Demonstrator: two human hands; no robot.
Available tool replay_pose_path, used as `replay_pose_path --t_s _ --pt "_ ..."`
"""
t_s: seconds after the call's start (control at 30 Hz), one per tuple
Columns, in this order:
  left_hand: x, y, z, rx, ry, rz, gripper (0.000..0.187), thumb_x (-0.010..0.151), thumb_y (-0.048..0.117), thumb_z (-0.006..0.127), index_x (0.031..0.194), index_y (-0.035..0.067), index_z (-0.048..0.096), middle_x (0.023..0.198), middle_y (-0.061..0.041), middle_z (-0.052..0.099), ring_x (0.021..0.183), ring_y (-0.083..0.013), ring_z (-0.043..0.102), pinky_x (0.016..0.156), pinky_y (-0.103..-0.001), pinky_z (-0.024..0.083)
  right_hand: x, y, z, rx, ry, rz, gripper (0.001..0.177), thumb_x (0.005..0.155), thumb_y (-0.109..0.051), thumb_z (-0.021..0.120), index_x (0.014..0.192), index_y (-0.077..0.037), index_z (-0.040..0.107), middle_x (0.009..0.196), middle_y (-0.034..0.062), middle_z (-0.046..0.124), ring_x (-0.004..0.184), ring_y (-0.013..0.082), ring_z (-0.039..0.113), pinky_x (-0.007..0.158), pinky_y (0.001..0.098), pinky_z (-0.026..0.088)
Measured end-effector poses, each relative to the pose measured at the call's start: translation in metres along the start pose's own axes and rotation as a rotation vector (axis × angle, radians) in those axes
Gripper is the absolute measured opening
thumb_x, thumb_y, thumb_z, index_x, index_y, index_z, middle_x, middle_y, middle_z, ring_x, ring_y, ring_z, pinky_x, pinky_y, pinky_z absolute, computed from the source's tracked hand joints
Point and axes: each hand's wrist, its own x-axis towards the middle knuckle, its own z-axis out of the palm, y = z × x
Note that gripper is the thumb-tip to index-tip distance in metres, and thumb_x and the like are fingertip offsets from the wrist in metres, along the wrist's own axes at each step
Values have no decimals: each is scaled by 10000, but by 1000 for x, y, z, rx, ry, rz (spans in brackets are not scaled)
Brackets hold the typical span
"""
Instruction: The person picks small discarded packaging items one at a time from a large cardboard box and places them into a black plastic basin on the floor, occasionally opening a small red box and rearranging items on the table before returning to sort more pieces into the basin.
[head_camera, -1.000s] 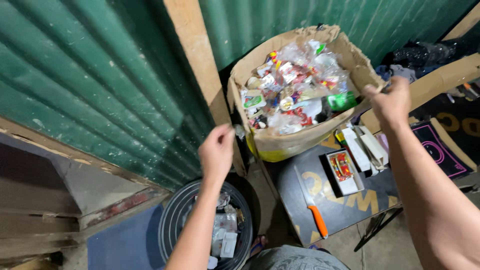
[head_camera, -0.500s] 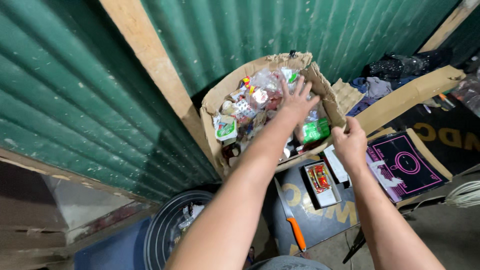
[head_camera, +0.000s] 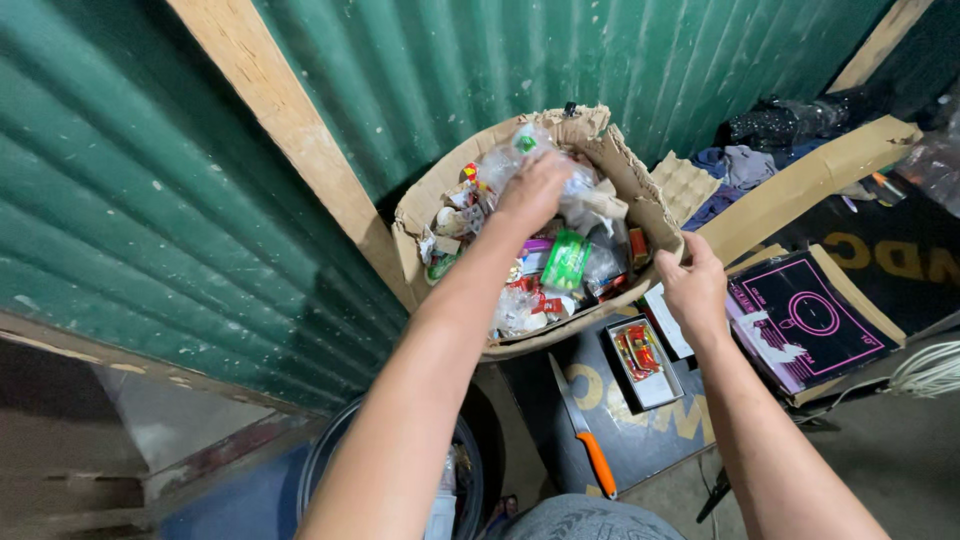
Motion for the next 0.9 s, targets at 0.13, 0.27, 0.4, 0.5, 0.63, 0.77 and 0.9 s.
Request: replay_pose_path --t_s 0.13,0.27,0.4,0.5,0.63,0.77,0.9 --pt "-14 -11 -50 -235 144 -62 362 748 -86 654 1075 54 717 1129 -169 647 1102 -381 644 941 -440 530 16 -10 2 -107 -35 5 407 892 -253 704 1248 -56 702 979 133 755 887 209 712 824 357 540" --pt "-21 -9 -91 -347 425 -151 325 773 -38 707 1094 15 699 1148 -181 695 1068 -373 678 924 -403 546 41 -20 9 -223 -64 11 455 880 -317 726 1260 -67 708 1031 182 749 954 306 717 864 425 534" --pt "-23 -13 -128 -480 550 -216 389 747 39 774 1125 -9 698 1129 -167 730 1027 -330 728 913 -364 565 56 -27 19 -276 -23 23 539 880 -339 755 1299 -14 659 1101 240 712 1032 367 688 931 445 516" --pt "-23 -13 -151 -516 644 -273 383 763 94 833 1115 -11 725 1061 -149 752 950 -285 742 846 -351 565 55 -36 22 -350 212 -262 554 906 -306 803 1310 35 637 1214 273 645 1136 421 590 989 474 450" --pt "-44 -10 -176 -841 626 -497 261 863 125 817 1082 -7 766 974 -80 794 848 -149 696 770 -331 576 27 -59 28 -224 306 -424 450 974 -218 775 1347 -10 633 1358 216 590 1297 386 497 1106 461 390" --pt "-70 -6 -199 -1188 836 -418 264 844 30 811 1085 -34 725 1013 -71 752 848 -132 695 765 -311 568 -8 -94 38 -137 221 -413 384 965 -173 784 1302 -30 668 1305 180 628 1187 326 586 1035 428 463" --pt "-105 -4 -240 -1336 950 -490 264 832 -17 804 1079 -50 714 1011 -92 745 833 -156 709 754 -324 581 -38 -119 57 -1 93 -323 386 955 -167 779 1299 -30 671 1263 148 645 1021 237 649 913 360 527"
